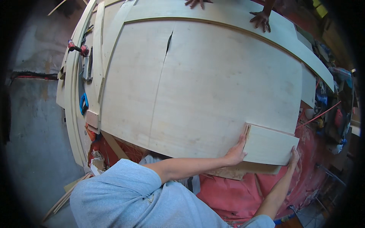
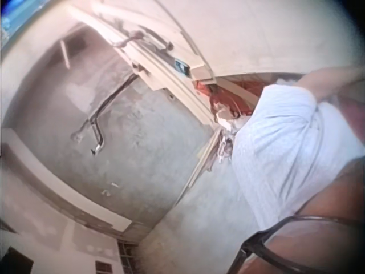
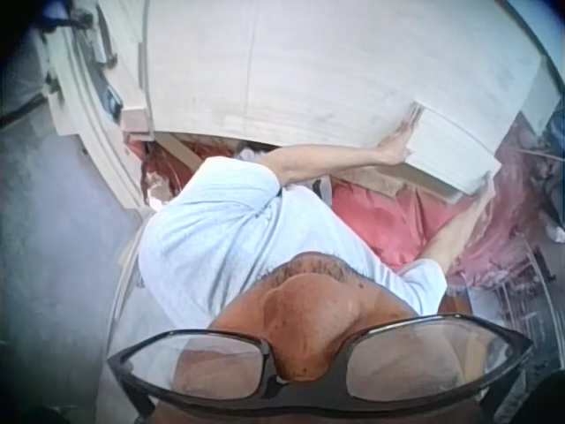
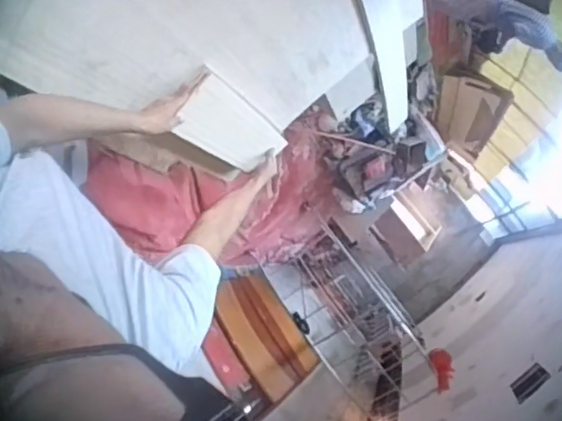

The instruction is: The person arranges wooden boards on a table, lining them up and moving them into position alongside other people.

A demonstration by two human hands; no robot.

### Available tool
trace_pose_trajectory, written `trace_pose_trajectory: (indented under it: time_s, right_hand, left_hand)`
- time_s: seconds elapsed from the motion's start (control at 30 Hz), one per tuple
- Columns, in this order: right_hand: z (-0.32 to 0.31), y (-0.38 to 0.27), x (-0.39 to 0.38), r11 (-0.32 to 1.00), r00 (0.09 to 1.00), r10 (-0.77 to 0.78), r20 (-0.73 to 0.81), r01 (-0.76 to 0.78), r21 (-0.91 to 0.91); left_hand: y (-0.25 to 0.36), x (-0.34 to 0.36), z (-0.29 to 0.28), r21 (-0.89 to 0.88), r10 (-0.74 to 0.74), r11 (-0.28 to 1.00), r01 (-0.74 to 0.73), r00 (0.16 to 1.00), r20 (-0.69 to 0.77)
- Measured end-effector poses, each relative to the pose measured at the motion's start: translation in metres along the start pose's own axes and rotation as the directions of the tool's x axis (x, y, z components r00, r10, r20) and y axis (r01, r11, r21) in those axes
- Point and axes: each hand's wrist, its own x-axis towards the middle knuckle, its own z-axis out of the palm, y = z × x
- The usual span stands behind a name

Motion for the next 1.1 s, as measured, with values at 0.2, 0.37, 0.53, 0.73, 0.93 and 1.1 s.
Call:
trace_pose_trajectory:
  time_s: [0.2,0.37,0.53,0.73,0.93,1.1]
  right_hand:
    - [0.009,-0.022,-0.017,0.996,0.998,-0.041,0.038,0.044,-0.081]
    - [0.045,-0.054,-0.052,0.751,0.892,-0.332,-0.306,0.054,-0.658]
    - [0.137,-0.094,-0.127,0.617,0.74,-0.639,-0.211,0.329,-0.715]
    - [0.311,-0.13,-0.27,0.48,0.564,-0.826,0.002,0.706,-0.52]
    - [0.455,-0.164,-0.373,0.567,0.705,-0.694,0.145,0.66,-0.492]
    - [0.506,-0.189,-0.374,0.59,0.799,-0.562,0.213,0.568,-0.574]
  left_hand:
    - [0.002,-0.005,-0.011,0.04,-0.071,0.997,0.069,0.996,0.053]
    - [-0.026,-0.038,-0.051,0.027,0.064,0.997,-0.068,0.988,0.138]
    - [-0.07,-0.113,-0.157,-0.227,-0.133,0.96,0.167,0.978,0.16]
    - [-0.108,-0.185,-0.325,-0.157,-0.235,0.967,0.202,0.945,-0.229]
    - [-0.118,-0.186,-0.467,-0.05,-0.075,0.997,0.057,0.843,-0.532]
    - [-0.103,-0.14,-0.591,0.239,0.147,0.971,0.014,0.755,-0.639]
